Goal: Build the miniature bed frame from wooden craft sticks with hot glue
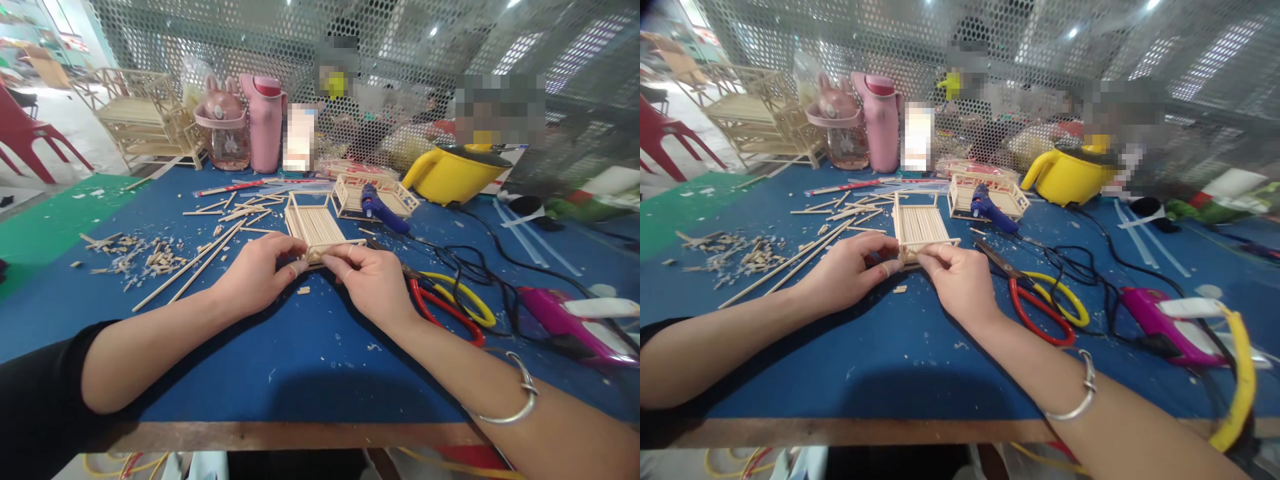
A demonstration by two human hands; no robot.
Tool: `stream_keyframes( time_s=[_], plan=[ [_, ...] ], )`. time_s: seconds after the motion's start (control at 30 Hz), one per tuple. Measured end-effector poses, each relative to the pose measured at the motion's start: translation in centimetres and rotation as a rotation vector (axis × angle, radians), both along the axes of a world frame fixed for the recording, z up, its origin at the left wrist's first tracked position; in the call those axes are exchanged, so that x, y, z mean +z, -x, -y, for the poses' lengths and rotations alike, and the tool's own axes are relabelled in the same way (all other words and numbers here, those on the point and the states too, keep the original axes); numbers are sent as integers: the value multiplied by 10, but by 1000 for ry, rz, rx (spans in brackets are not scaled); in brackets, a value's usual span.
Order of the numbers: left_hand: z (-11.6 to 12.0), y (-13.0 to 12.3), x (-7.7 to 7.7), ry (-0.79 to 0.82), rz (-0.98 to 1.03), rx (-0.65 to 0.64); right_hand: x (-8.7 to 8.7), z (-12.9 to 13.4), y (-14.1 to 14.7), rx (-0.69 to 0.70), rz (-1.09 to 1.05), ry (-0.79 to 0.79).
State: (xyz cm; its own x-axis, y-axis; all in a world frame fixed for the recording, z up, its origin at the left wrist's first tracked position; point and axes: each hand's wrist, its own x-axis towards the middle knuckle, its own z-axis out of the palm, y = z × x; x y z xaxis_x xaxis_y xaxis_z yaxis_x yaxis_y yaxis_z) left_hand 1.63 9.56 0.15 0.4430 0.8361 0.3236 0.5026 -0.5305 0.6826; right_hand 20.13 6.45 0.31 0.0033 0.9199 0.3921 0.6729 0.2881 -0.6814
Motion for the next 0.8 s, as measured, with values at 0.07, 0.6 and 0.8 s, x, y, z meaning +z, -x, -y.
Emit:
stream_keyframes(
  time_s=[0.07, 0.6, 0.8],
  plan=[
    [1, 0, 1, -4, -4, -4, 1, 0, 0, 0, -5, 1],
    [0, -3, 0, 5, 64, -11, 5, 1, 1, 12, -16, 0],
    [-1, -4, 0, 44, 105, -31, 1, 5, -1, -13, 105, -104]
  ],
)
